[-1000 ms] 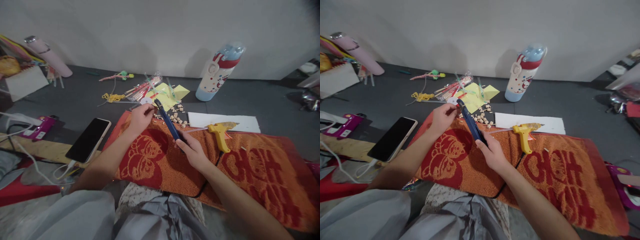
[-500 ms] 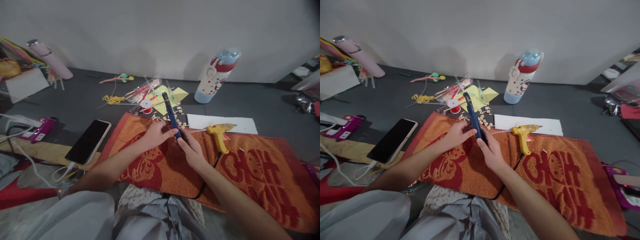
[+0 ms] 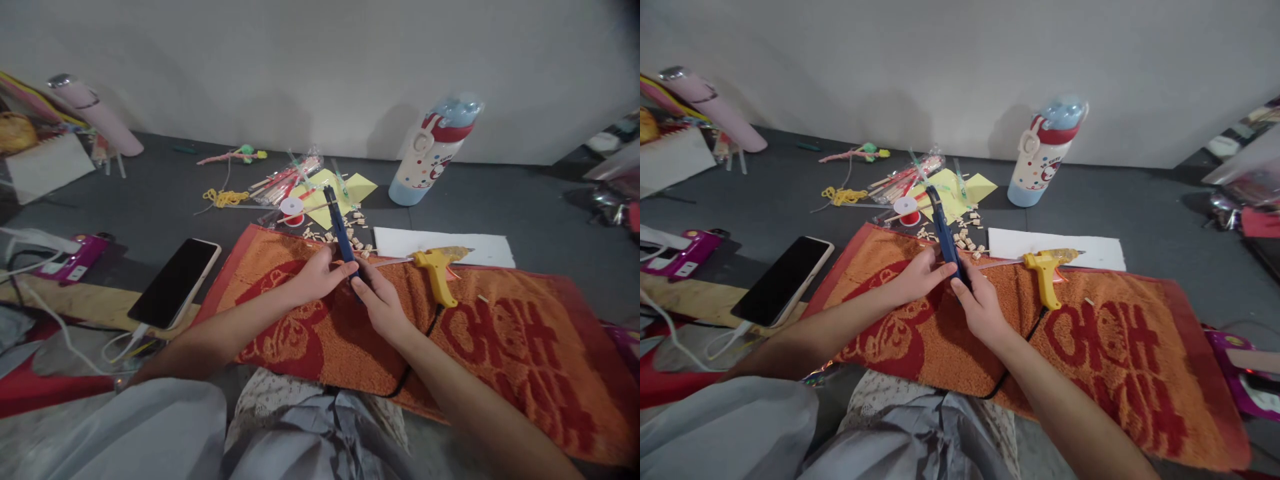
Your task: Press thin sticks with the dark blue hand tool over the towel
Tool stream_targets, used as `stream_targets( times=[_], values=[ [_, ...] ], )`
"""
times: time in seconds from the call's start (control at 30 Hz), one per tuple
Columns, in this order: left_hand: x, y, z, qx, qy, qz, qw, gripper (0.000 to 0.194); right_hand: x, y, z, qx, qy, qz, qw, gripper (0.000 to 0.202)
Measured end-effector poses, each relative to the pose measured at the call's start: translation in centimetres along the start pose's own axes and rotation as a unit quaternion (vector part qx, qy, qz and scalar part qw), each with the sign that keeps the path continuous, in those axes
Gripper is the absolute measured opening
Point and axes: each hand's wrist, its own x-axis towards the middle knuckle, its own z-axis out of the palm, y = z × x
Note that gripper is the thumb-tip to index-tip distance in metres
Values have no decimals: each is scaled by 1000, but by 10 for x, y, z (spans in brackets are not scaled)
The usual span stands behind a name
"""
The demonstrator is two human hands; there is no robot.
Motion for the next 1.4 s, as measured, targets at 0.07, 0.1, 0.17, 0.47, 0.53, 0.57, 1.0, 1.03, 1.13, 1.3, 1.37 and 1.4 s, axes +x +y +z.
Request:
stream_targets(
  times=[0.07,0.1,0.17,0.47,0.53,0.57,1.0,1.03,1.13,1.3,1.37,1.4],
  values=[
    [0,-1,0,0,6,-1,1000,51,0,1,0,-1,3,4,1000,60],
    [0,-2,0,1,8,-1,1000,50,0,1,0,-1,6,7,1000,60],
    [0,-4,0,3,13,-3,1000,48,-1,1,0,-1,8,11,1000,59],
    [-3,-4,3,-11,17,-18,1000,50,-1,-1,-1,-6,0,18,1000,52],
    [-3,-4,4,-19,19,-24,999,49,-1,-2,-2,1,-7,23,1000,52],
    [-3,-4,4,-22,23,-24,999,50,-1,-2,-2,4,-9,25,1000,53],
    [-2,7,-16,213,98,56,970,39,2,-4,-4,-10,13,-3,1000,58],
    [-2,8,-20,258,127,84,954,32,2,-3,-5,-12,12,7,1000,57],
    [2,9,-35,416,216,201,860,17,2,-1,-4,-12,-5,30,999,58],
    [11,7,-54,572,232,198,761,19,1,0,-3,-27,-27,28,999,52],
    [13,6,-61,590,204,171,762,21,0,-1,-3,-43,-33,22,998,49],
    [14,6,-65,595,193,164,763,22,-1,-2,-4,-49,-37,18,998,48]
  ],
)
